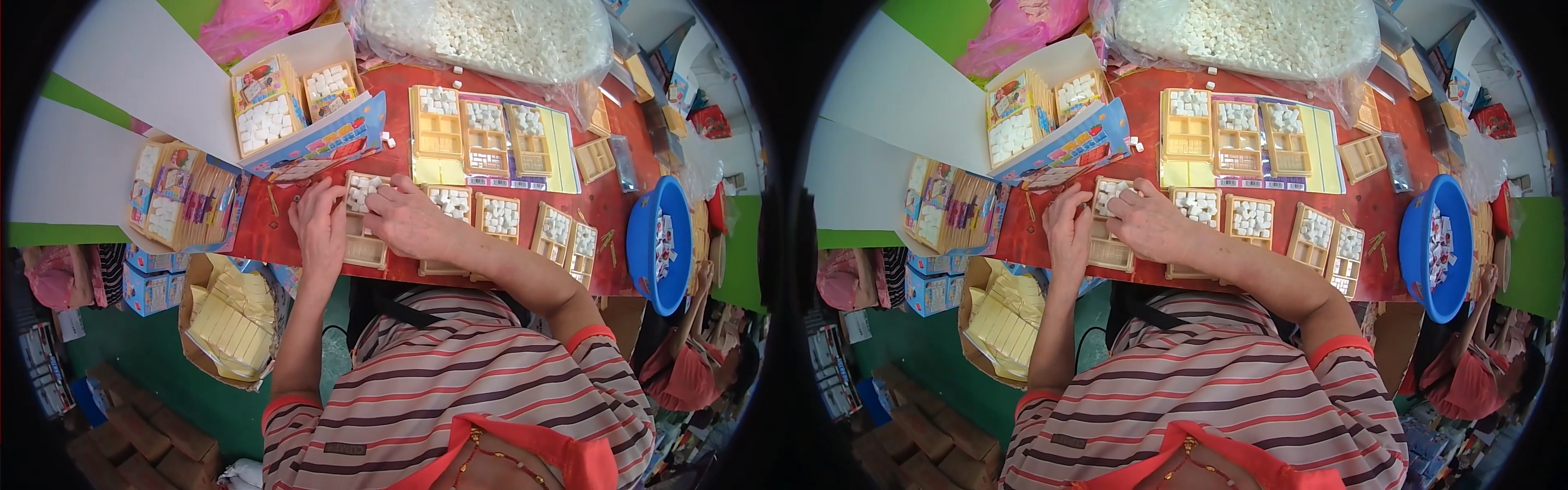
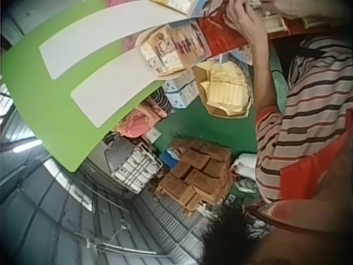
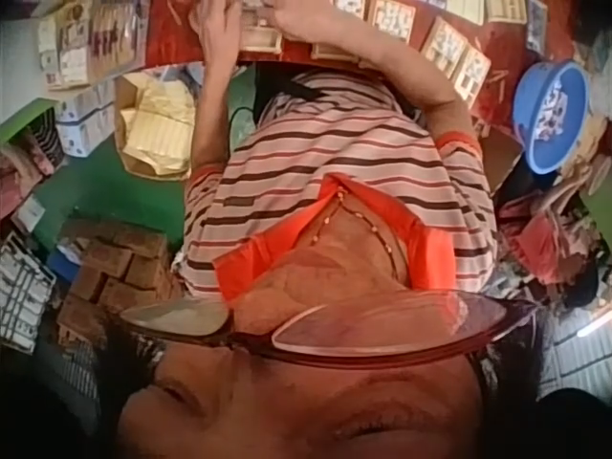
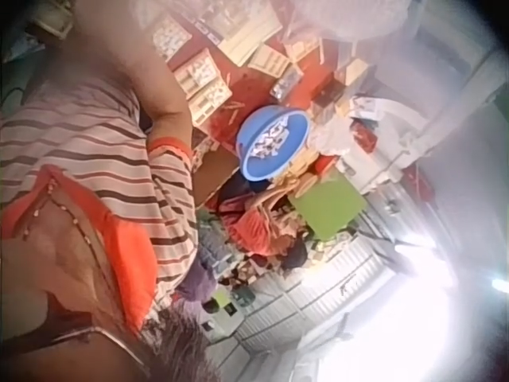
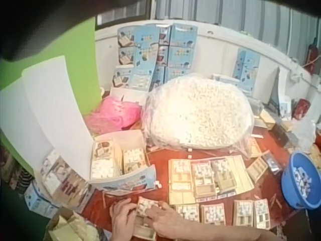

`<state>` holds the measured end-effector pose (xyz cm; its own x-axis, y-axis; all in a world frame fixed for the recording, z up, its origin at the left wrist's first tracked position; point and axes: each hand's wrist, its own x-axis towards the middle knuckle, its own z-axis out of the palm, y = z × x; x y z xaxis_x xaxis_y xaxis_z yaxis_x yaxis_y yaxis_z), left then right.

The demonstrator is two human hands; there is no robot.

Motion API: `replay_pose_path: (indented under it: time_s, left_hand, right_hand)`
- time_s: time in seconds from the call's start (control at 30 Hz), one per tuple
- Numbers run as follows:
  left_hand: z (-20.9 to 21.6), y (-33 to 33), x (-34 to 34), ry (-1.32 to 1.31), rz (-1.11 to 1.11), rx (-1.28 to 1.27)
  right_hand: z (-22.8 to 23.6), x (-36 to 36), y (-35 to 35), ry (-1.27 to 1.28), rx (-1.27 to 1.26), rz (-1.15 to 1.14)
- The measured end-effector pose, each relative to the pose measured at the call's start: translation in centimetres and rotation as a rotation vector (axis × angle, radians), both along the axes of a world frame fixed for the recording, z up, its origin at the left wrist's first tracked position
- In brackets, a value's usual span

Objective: Packaging small white components and sachets into plastic trays and bags.

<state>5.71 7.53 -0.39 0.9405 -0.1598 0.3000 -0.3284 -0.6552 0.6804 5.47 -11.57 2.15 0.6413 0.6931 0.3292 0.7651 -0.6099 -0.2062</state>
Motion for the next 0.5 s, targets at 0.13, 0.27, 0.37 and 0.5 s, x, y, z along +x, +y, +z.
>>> replay_pose_path:
  time_s: [0.13,0.27,0.37,0.5]
  left_hand:
    - [0.4,0.8,-1.2,-0.035,-0.018,-0.102]
    - [0.6,0.7,-2.3,-0.116,-0.057,-0.029]
    - [1.7,0.1,-3.4,-0.135,-0.096,0.194]
    - [1.5,-0.5,-3.6,-0.083,-0.088,0.216]
  right_hand:
    - [0.0,0.1,-0.1,0.036,-0.018,0.003]
    - [0.1,0.9,-0.5,0.106,0.232,-0.068]
    - [0.1,2.1,-0.7,0.100,0.288,-0.215]
    - [-0.3,2.4,-0.5,0.026,0.188,-0.225]
